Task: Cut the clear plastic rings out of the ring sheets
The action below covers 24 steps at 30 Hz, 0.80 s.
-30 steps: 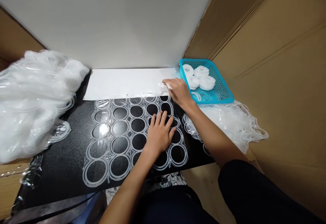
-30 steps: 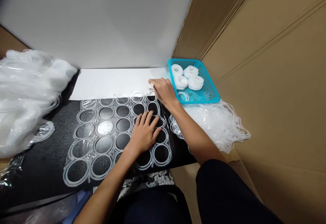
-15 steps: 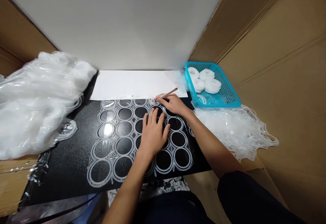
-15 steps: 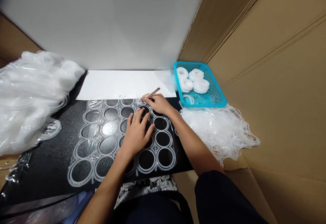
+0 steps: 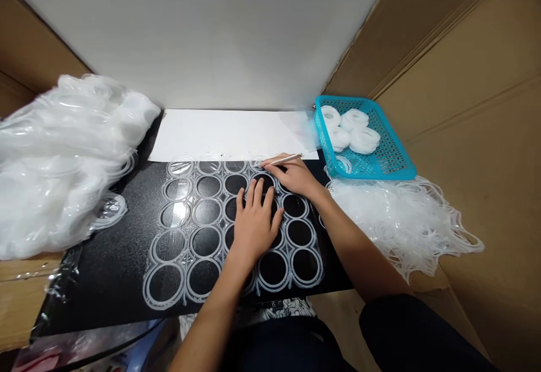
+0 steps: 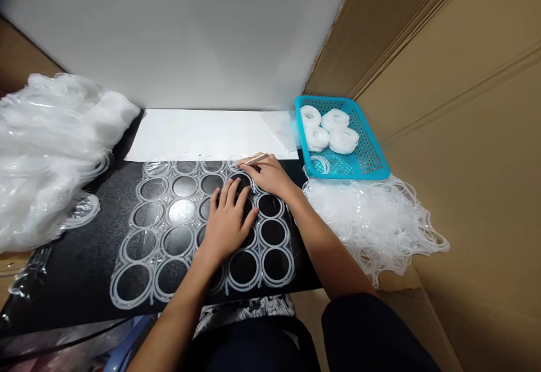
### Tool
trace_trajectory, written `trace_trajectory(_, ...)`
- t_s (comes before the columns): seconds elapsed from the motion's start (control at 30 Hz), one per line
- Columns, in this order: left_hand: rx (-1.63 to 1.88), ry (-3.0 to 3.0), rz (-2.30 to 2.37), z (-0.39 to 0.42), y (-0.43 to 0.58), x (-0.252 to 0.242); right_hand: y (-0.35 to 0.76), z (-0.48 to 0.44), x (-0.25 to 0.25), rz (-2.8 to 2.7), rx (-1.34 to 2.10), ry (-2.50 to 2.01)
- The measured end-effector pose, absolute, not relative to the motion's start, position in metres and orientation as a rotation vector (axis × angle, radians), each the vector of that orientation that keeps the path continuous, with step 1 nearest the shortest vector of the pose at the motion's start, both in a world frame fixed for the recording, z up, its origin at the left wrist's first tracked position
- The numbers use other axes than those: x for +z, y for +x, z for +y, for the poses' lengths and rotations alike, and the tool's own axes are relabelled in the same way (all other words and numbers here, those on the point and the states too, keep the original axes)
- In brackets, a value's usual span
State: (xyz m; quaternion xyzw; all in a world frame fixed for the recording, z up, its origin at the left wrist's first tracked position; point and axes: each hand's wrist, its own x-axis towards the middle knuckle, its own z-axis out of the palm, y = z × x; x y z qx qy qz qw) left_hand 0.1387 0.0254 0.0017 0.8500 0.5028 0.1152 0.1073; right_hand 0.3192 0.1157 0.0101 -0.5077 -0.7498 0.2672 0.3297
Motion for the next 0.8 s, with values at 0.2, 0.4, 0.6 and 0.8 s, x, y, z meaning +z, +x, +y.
trace_trajectory(0.2, 0.338, 2.496, 1.479, 0.0255, 0.1386, 0.0034, 0.3224, 0.1144, 0.0087, -1.77, 0.992, -1.333)
trace_trajectory(0.4, 0.327, 2.489, 1.478, 0.0253, 0.1383, 0.0043, 0.3221, 0.1152, 0.0062, -1.762, 1.0, -1.331)
trace_trajectory(0.6, 0.332, 2.489, 1.478, 0.0256, 0.1384, 0.0032, 0.3212, 0.1157, 0.0049, -1.782, 0.968, -1.348)
trace_trajectory(0.8, 0.31, 2.497, 1.474, 0.0255, 0.1385, 0.0017, 0.3218, 0.113, 0.004, -2.015, 0.702, -1.302)
